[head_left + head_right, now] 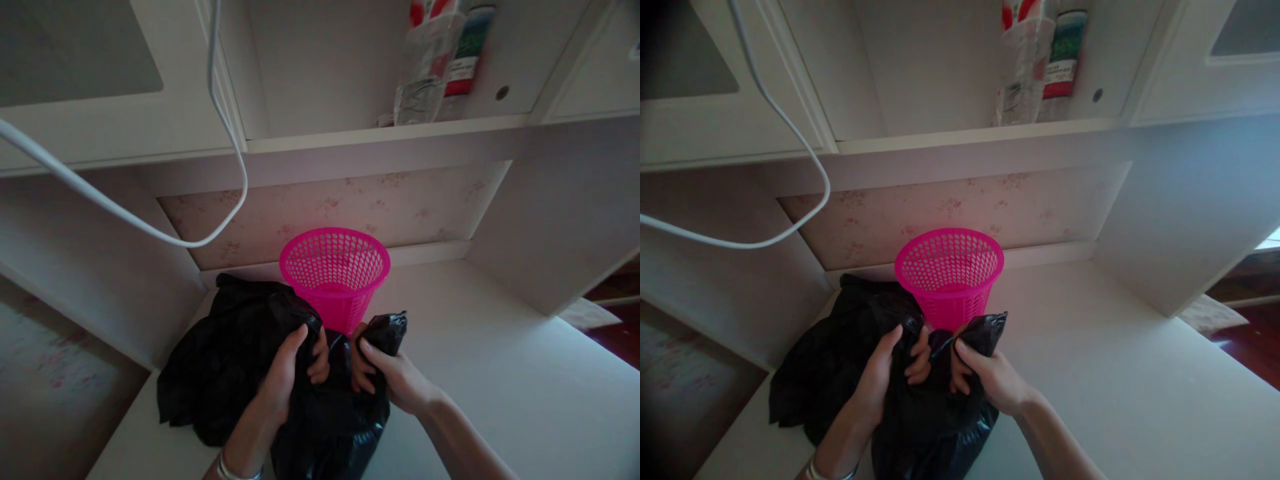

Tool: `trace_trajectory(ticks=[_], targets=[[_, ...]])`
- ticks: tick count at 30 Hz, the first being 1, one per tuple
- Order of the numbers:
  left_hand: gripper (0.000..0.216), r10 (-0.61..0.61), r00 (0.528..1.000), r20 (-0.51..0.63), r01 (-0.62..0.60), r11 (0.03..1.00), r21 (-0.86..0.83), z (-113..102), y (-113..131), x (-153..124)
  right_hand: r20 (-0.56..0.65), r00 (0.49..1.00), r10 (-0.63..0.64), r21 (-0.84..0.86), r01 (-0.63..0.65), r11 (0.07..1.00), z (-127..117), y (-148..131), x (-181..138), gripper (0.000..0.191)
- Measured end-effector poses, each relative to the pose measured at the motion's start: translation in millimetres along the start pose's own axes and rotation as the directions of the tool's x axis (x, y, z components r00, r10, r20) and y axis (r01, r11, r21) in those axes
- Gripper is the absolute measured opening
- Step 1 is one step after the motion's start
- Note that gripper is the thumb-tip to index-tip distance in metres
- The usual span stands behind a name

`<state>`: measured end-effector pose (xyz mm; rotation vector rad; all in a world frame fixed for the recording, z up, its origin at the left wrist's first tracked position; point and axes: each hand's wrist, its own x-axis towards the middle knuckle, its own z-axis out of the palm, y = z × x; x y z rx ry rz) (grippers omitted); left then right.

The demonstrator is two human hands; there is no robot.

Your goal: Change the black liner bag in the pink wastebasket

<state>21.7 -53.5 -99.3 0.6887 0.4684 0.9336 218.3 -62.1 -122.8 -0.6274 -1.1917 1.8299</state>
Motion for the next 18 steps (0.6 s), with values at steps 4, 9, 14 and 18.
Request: trace_trajectory(ticks=[4, 9, 14, 18], targets=[[0.047, 0.010, 0.994, -0.107, -0.016, 0.999, -0.051, 7, 0, -13, -0.056, 0.997, 0.047, 0.025, -0.045, 0.999, 4, -2, -3, 0.057], [0.029, 0.108, 0.950, -0.293, -0.066, 0.986, 0.150, 15, -5, -15, 0.075, 0.996, 0.047, 0.150, -0.058, 0.987, 15, -15, -8, 0.039], [0.029, 0.297, 0.865, -0.404, -0.144, 0.919, 0.367, 18, -11, -9, 0.078, 0.995, 0.062, 0.025, -0.064, 0.998, 22, -9, -9, 0.056], [0.031, 0.407, 0.791, -0.456, -0.208, 0.881, 0.425, 12, -12, -8, -0.114, 0.993, -0.035, -0.104, 0.023, 0.994, 28, -4, -11, 0.056]])
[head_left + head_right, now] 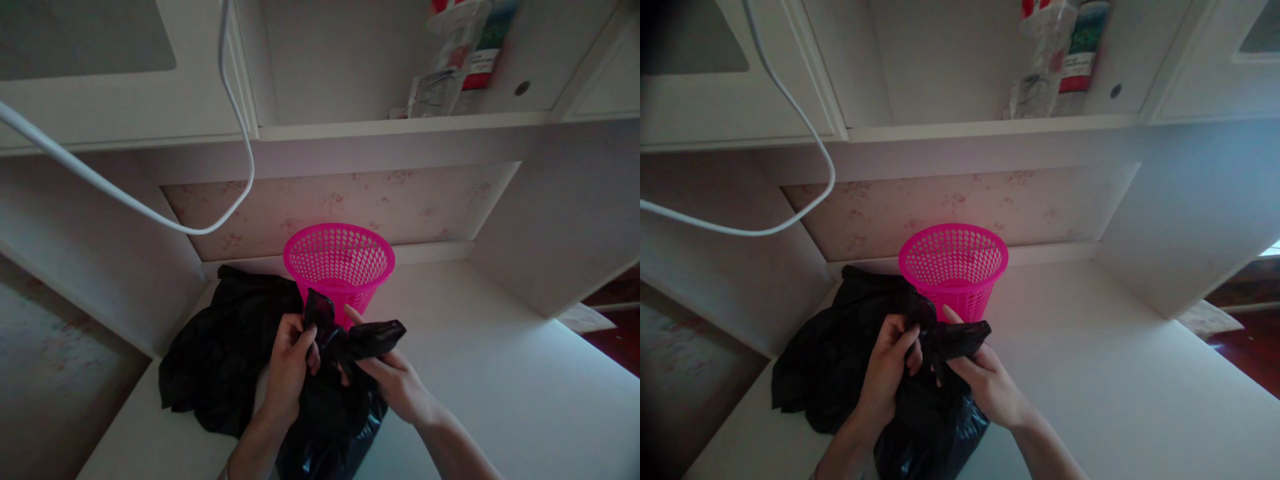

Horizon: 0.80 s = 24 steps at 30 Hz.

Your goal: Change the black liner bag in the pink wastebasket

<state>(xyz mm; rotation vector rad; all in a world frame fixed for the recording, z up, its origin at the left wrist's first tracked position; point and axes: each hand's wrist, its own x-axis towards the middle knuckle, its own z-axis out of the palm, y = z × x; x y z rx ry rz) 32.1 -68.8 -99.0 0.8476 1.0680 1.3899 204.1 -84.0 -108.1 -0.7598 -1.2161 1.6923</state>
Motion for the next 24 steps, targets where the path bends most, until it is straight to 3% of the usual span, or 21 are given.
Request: trace_trajectory(ticks=[4, 7, 9, 11, 12, 15, 18, 20, 24], targets=[[0.011, -0.087, 0.993, 0.078, 0.078, 0.991, 0.108, -5, -1, -2, -0.043, 0.966, -0.254, -0.192, 0.241, 0.951, 5, -6, 1, 0.029], [0.024, -0.116, 0.949, 0.294, 0.110, 0.993, 0.037, -10, 3, -9, -0.036, 0.898, -0.438, -0.420, 0.385, 0.822, 6, -11, 8, 0.013], [0.035, -0.070, 0.877, 0.475, 0.071, 0.997, 0.017, -13, 5, -14, -0.058, 0.860, -0.507, -0.564, 0.391, 0.728, 6, -12, 12, 0.004], [0.052, -0.047, 0.790, 0.611, 0.013, 0.998, 0.061, -16, 5, -17, -0.054, 0.840, -0.541, -0.668, 0.372, 0.644, 7, -14, 13, 0.013], [0.056, -0.057, 0.768, 0.637, -0.002, 0.996, 0.091, -17, 3, -18, -0.008, 0.847, -0.532, -0.698, 0.376, 0.609, 7, -16, 13, 0.020], [0.047, -0.131, 0.772, 0.622, 0.026, 0.984, 0.174, -18, -6, -18, 0.230, 0.885, -0.404, -0.716, 0.435, 0.546, 6, -29, 6, 0.029], [0.036, -0.152, 0.798, 0.583, -0.010, 0.964, 0.264, -15, -10, -17, 0.392, 0.894, -0.216, -0.630, 0.432, 0.646, -5, -40, -3, 0.024], [0.023, -0.078, 0.829, 0.554, -0.067, 0.969, 0.237, -10, -4, -19, 0.380, 0.902, -0.206, -0.552, 0.400, 0.732, -16, -37, -6, 0.034], [0.010, 0.027, 0.841, 0.541, -0.076, 0.995, 0.069, 4, 17, -26, -0.067, 0.942, -0.328, -0.466, 0.261, 0.845, -39, -16, -1, 0.060]])
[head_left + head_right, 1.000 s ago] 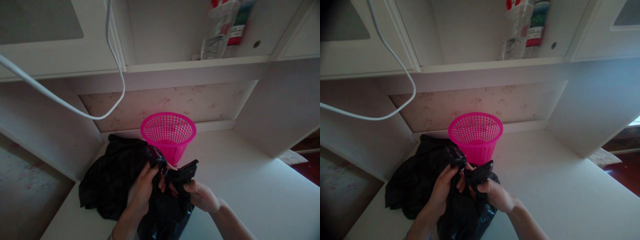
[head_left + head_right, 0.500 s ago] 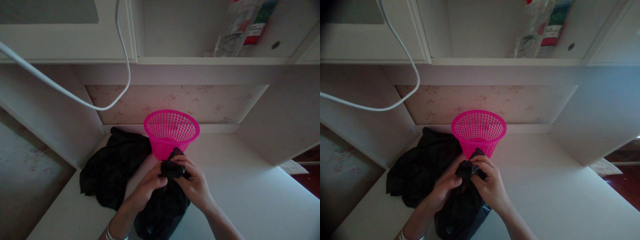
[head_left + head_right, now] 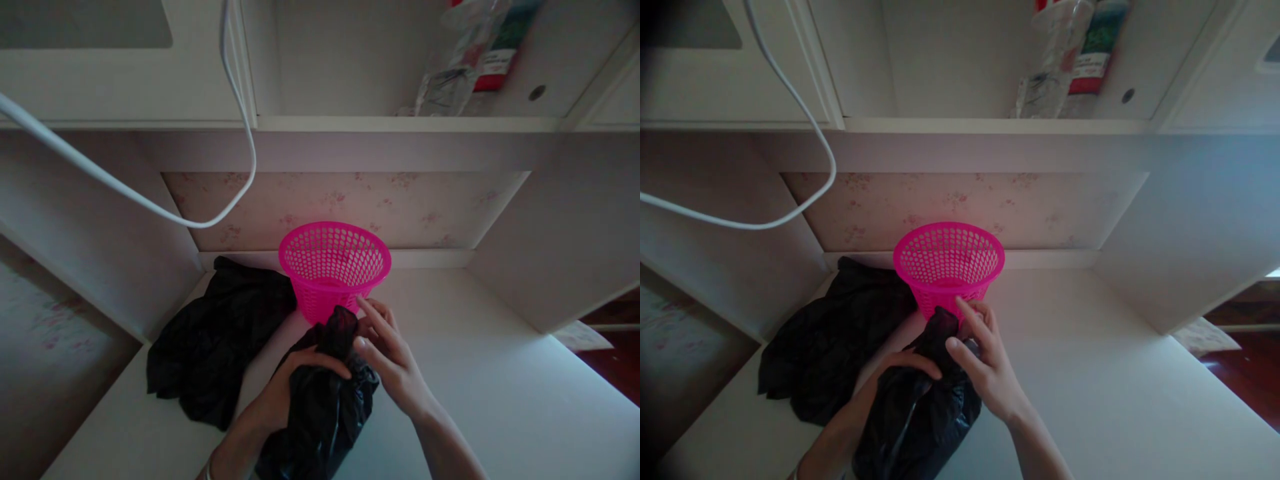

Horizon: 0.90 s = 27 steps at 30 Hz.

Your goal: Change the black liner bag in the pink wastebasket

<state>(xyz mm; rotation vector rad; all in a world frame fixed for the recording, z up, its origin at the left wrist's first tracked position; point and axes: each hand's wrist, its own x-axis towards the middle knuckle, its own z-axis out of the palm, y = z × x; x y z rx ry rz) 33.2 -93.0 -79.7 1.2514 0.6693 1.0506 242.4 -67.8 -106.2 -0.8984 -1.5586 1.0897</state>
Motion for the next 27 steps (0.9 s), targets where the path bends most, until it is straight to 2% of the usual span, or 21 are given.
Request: trace_trajectory(ticks=[1, 3, 4, 5, 7, 9, 11, 14, 16, 19, 22, 25, 27], targets=[[0.012, 0.007, 1.000, 0.018, -0.007, 1.000, 0.003, 3, 4, 0, -0.030, 0.998, 0.062, 0.041, -0.060, 0.997, -1, 6, 1, 0.073], [0.015, 0.006, 0.997, 0.082, -0.011, 0.998, 0.057, 7, 8, 1, 0.092, 0.984, 0.151, 0.114, -0.161, 0.980, 0, 12, 3, 0.090], [0.017, -0.004, 0.993, 0.116, -0.008, 0.995, 0.103, 9, 8, 1, 0.187, 0.967, 0.172, 0.112, -0.195, 0.974, 1, 12, 5, 0.085], [0.019, -0.027, 0.989, 0.148, 0.002, 0.986, 0.164, 9, 7, 0, 0.256, 0.950, 0.177, 0.085, -0.204, 0.975, 2, 10, 7, 0.073], [0.025, -0.089, 0.977, 0.192, 0.025, 0.949, 0.314, 8, 5, -1, 0.296, 0.942, 0.160, -0.009, -0.165, 0.986, 5, 4, 11, 0.043], [0.030, -0.140, 0.960, 0.242, 0.020, 0.898, 0.440, 5, 3, -3, 0.260, 0.960, 0.108, -0.078, -0.090, 0.993, 8, -3, 15, 0.035], [0.030, -0.161, 0.937, 0.311, -0.012, 0.874, 0.487, 0, 2, -4, 0.214, 0.976, 0.031, -0.100, -0.009, 0.995, 9, -8, 18, 0.031], [0.023, -0.134, 0.901, 0.412, -0.048, 0.915, 0.401, -10, -3, -2, 0.137, 0.990, -0.037, -0.101, 0.052, 0.994, 8, -11, 18, 0.026], [0.024, -0.078, 0.897, 0.435, -0.054, 0.957, 0.284, -15, -8, 0, 0.066, 0.997, 0.032, -0.048, -0.028, 0.998, 8, -13, 17, 0.029], [0.033, -0.049, 0.908, 0.416, -0.019, 0.987, 0.157, -18, -14, 0, -0.034, 0.978, 0.203, 0.153, -0.196, 0.969, 10, -15, 15, 0.036], [0.034, -0.136, 0.939, 0.317, 0.105, 0.988, 0.112, -15, -11, -4, -0.089, 0.945, 0.316, 0.411, -0.254, 0.876, 13, -21, 13, 0.034], [0.034, -0.208, 0.968, 0.137, 0.209, 0.978, 0.012, -11, -8, -7, -0.061, 0.931, 0.359, 0.600, -0.253, 0.759, 14, -30, 10, 0.033], [0.036, -0.219, 0.970, 0.102, 0.219, 0.976, 0.009, -10, -9, -7, -0.013, 0.944, 0.331, 0.645, -0.245, 0.723, 14, -34, 6, 0.030]])
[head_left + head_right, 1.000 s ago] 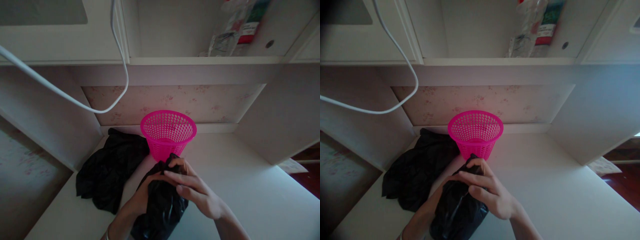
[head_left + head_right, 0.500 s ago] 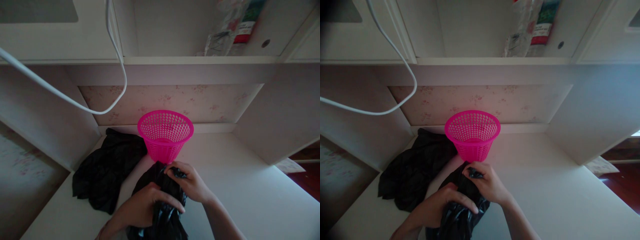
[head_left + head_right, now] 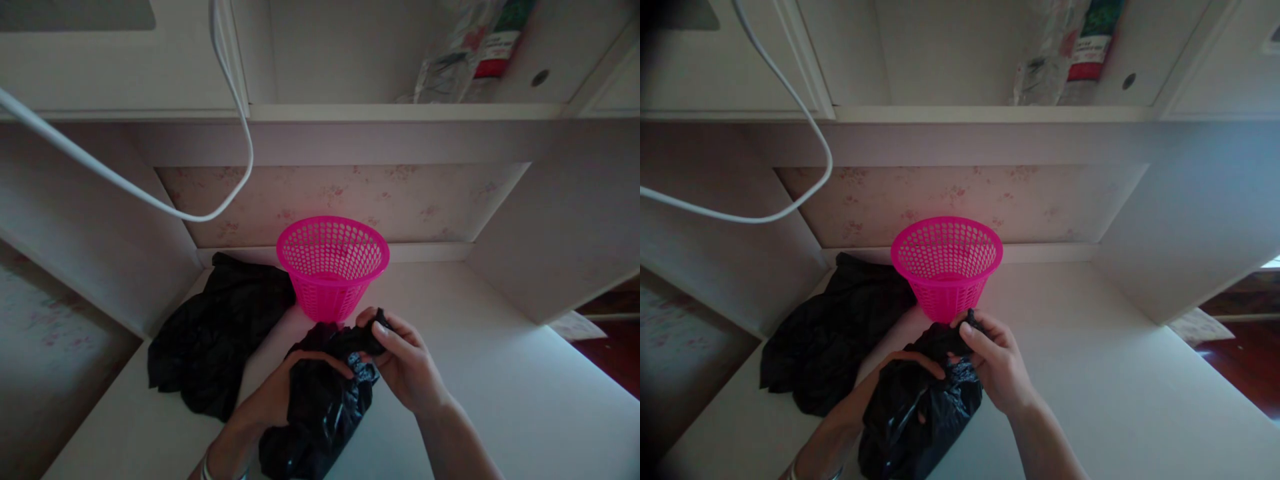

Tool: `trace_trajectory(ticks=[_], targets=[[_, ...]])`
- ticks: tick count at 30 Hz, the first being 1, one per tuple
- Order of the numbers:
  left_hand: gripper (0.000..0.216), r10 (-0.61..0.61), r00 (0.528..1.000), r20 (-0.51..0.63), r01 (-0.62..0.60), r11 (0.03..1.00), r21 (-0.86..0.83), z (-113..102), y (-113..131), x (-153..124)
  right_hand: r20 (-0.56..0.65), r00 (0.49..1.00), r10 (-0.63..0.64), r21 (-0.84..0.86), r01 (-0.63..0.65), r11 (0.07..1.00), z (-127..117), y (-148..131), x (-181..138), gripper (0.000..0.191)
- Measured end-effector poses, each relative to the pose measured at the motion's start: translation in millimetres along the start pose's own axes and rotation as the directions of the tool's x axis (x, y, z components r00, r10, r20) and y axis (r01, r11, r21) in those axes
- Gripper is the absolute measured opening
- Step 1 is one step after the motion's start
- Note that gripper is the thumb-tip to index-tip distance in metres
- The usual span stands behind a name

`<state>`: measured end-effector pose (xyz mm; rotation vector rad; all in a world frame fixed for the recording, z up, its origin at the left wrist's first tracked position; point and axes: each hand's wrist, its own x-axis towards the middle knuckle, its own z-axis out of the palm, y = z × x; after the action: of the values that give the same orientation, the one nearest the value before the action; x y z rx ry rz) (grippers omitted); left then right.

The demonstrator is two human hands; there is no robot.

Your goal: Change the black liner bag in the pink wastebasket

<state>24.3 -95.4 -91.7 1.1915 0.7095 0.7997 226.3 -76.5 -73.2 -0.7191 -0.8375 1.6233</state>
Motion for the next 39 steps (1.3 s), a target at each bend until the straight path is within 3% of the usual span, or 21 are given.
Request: trace_trajectory(ticks=[2, 4, 6, 9, 13, 16, 19, 24, 28, 30, 32, 34, 37, 39], targets=[[0.037, -0.017, 0.999, -0.043, 0.019, 0.997, 0.068, 0, -6, 2, 0.054, 0.999, -0.007, 0.002, 0.007, 1.000, 0, 0, -6, 0.029], [0.044, -0.053, 0.986, -0.157, 0.072, 0.991, 0.117, -2, -15, 5, 0.077, 0.997, -0.005, -0.015, 0.007, 1.000, -2, 2, -12, 0.027], [0.052, -0.102, 0.950, -0.295, 0.130, 0.989, 0.076, -3, -25, 7, 0.083, 0.996, -0.023, -0.046, 0.027, 0.999, -5, 6, -18, 0.023], [0.059, -0.139, 0.910, -0.391, 0.139, 0.990, -0.028, -6, -38, 9, 0.112, 0.988, -0.110, -0.183, 0.129, 0.975, -9, 11, -27, 0.011], [0.058, -0.053, 0.885, -0.463, 0.041, 0.998, -0.037, -6, -45, 8, 0.174, 0.961, -0.212, -0.287, 0.256, 0.923, -7, 15, -36, 0.010], [0.046, 0.095, 0.859, -0.504, -0.090, 0.995, 0.033, -4, -41, 7, 0.190, 0.961, -0.199, -0.298, 0.250, 0.921, -4, 18, -40, 0.010], [0.032, 0.251, 0.838, -0.485, -0.197, 0.967, 0.161, 0, -32, 7, 0.218, 0.964, -0.153, -0.359, 0.225, 0.906, 0, 18, -43, 0.005], [0.024, 0.278, 0.840, -0.465, -0.152, 0.945, 0.291, 2, -21, 3, 0.325, 0.938, -0.124, -0.478, 0.276, 0.834, 6, 12, -41, 0.021], [0.017, 0.350, 0.849, -0.397, -0.197, 0.905, 0.376, 1, -20, 1, 0.344, 0.928, -0.143, -0.661, 0.348, 0.665, 13, 22, -37, 0.011], [0.015, 0.360, 0.867, -0.345, -0.237, 0.906, 0.351, 0, -20, 1, 0.302, 0.923, -0.238, -0.736, 0.384, 0.557, 14, 32, -34, 0.011], [0.015, 0.412, 0.873, -0.262, -0.302, 0.877, 0.373, -1, -21, 1, 0.277, 0.879, -0.388, -0.776, 0.443, 0.449, 13, 38, -32, 0.016], [0.018, 0.486, 0.859, -0.162, -0.371, 0.809, 0.457, -2, -20, -1, 0.346, 0.801, -0.489, -0.781, 0.535, 0.322, 9, 37, -31, 0.015], [0.031, 0.514, 0.858, -0.005, -0.413, 0.694, 0.589, -2, -18, -7, 0.529, 0.710, -0.465, -0.747, 0.650, 0.142, 1, 29, -26, 0.039], [0.039, 0.506, 0.860, 0.059, -0.407, 0.613, 0.678, -2, -16, -12, 0.610, 0.703, -0.365, -0.721, 0.684, 0.112, -3, 23, -21, 0.055]])
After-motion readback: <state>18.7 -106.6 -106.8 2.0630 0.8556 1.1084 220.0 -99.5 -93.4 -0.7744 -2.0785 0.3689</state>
